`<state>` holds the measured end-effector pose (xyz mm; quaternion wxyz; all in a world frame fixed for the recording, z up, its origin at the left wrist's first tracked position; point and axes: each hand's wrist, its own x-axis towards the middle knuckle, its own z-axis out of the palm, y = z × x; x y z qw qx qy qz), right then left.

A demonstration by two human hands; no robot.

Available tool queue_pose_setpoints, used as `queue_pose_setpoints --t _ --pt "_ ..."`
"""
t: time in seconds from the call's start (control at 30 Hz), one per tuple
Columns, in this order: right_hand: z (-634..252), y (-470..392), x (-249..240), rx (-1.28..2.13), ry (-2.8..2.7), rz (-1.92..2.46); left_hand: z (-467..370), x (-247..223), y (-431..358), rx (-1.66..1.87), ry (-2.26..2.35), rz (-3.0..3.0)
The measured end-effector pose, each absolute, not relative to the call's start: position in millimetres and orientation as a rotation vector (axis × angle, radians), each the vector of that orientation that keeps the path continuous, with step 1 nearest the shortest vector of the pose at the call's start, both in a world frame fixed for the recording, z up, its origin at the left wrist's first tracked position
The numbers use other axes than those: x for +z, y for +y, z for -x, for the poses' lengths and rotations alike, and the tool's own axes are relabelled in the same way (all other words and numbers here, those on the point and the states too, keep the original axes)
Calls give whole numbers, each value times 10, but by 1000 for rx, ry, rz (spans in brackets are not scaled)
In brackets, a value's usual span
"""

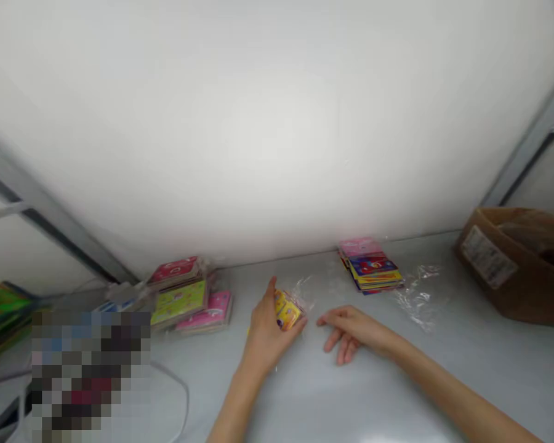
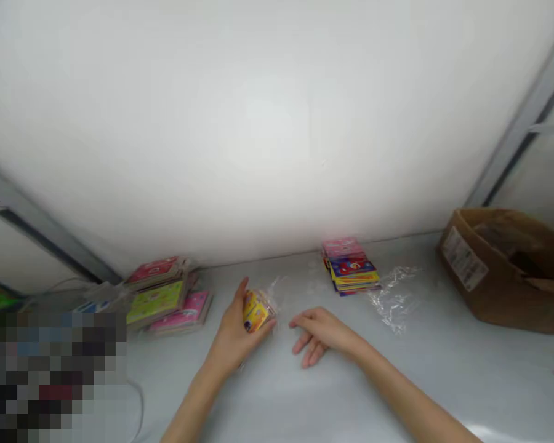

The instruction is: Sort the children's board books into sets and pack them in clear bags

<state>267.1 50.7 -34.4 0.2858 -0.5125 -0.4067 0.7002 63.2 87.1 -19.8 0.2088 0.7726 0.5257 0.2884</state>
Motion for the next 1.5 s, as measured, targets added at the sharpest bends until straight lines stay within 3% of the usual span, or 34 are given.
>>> queue_pose_setpoints --t 1.5 --pt "-2879 525 -247 2105 -1142 1214 -632 -199 873 769 1428 -2153"
